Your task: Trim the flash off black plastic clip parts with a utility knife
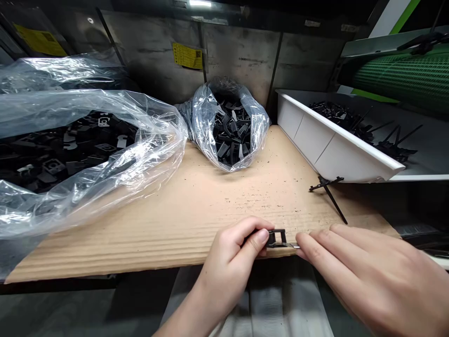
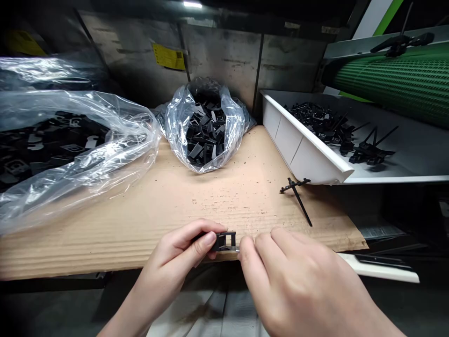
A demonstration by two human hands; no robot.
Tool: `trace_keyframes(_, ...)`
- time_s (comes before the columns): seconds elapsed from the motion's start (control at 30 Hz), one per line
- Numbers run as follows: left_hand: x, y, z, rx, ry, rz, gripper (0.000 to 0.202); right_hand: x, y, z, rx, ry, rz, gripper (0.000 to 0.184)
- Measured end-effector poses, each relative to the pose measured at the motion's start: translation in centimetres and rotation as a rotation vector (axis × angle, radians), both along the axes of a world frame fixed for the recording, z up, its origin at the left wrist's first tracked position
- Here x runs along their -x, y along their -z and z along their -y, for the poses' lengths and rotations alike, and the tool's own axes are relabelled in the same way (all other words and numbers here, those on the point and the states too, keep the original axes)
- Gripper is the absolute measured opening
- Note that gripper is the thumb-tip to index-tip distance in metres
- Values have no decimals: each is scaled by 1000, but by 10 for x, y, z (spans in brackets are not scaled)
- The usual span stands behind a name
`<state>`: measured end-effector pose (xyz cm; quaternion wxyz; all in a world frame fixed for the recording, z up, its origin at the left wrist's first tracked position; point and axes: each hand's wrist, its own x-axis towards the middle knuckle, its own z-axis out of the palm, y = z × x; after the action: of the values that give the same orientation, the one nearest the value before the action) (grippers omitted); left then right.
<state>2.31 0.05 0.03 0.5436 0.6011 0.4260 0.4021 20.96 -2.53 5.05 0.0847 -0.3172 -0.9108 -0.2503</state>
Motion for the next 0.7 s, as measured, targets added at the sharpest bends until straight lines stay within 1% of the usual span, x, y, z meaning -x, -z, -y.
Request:
trace_keyframes(0.07,-1,-1,-1,-12,12,-23,16,2,-1,-4,-2,-41,42,28)
trace_keyframes(0.17,-1,-3,-3,-31,26,-47,17,1,2,-5,-39,-74,54,28)
trace_keyframes(0.3,-1,-4,-2,-64,20,-105,19,3,4,-1,-44,0,58,28)
trace_keyframes(0.47,-3,-5,0,-100,13,-159,21,17,-2,-2,3,109,73,24)
trace_keyframes(0.53,-4,-5,1,-95,7,-160,21,21,-6,-4,5,111,67,23)
trace_keyframes(0.6,-4,-5,1,-81,5,-146,21,19,-7,-5,53,79,44,25)
trace_keyframes(0.7,-2,-4,2,-73,7,-109,20,5,-4,-4,133,85,-95,27)
